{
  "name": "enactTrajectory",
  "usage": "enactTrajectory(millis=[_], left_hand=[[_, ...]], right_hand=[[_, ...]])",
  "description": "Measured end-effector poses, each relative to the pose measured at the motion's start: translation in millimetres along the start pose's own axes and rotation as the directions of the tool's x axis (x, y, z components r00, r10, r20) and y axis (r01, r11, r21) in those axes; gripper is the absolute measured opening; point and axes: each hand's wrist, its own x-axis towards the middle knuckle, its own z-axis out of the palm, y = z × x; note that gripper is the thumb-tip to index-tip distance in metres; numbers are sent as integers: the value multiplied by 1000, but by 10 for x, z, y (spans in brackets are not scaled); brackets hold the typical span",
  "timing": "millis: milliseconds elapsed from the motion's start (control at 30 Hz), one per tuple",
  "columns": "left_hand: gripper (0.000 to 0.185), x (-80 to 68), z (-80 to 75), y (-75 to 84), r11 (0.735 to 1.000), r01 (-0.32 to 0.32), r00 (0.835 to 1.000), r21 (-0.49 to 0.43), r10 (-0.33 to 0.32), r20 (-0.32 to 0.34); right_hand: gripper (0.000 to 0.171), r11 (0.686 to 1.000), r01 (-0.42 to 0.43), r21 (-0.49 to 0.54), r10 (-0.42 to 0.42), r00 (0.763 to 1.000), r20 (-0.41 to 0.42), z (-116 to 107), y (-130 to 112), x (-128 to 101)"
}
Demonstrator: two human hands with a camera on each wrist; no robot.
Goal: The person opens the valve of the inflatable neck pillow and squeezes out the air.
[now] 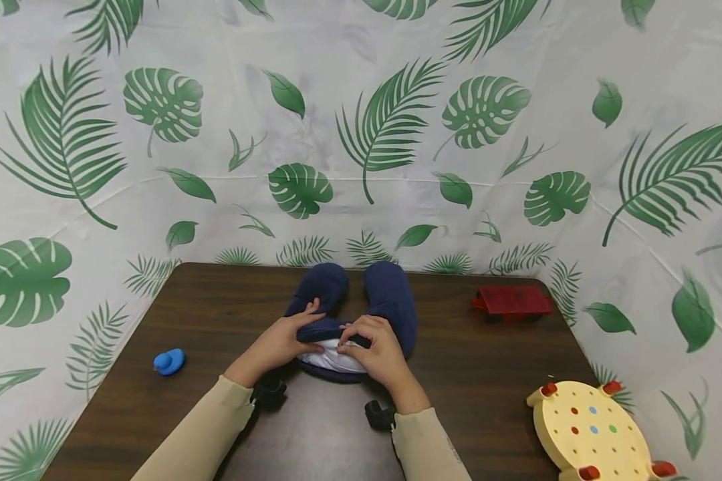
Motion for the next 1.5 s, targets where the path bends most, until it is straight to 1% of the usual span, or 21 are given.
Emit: enactTrajectory(millis=[167,267,400,600,800,1033,1133,1267,1400,1433,1500], left_hand=[[80,4,0,-2,1000,-11,1000,10,11,0],[79,10,2,-6,1000,-21,1000,-1,21,0],[72,12,-4,-17,999,-44,999,-28,44,11],[64,-3,-36,1,997,-56,998,-52,57,19],[63,-6,-42,13,996,-59,998,-63,60,16],[65,-11,-39,7,993,-69,996,-94,73,44],[64,-15,-37,5,993,-70,996,-97,74,42],[57,-24,-36,7,992,-63,998,-107,66,23],[32,-31,-35,10,991,-54,998,-123,55,4],[28,-30,-35,10,991,-54,999,-124,54,-2],[29,-30,-35,14,990,-56,998,-126,54,-16]], right_hand=[[21,1000,2,-2,-2,1000,-3,-2,5,-3],[21,1000,24,0,-24,1000,-12,1,18,-4],[21,999,43,14,-43,999,-15,5,24,5],[22,1000,26,13,-26,1000,-1,0,0,18],[21,1000,14,-4,-14,1000,4,0,-5,9],[21,999,32,10,-32,999,-12,3,-4,2],[20,1000,30,10,-30,1000,-10,1,-3,1],[21,999,32,6,-32,999,-4,-6,-10,4],[23,999,48,8,-48,999,-1,-12,-20,1],[23,998,56,7,-56,998,-2,-13,-20,1],[23,998,59,8,-59,998,-3,-16,-24,7]])
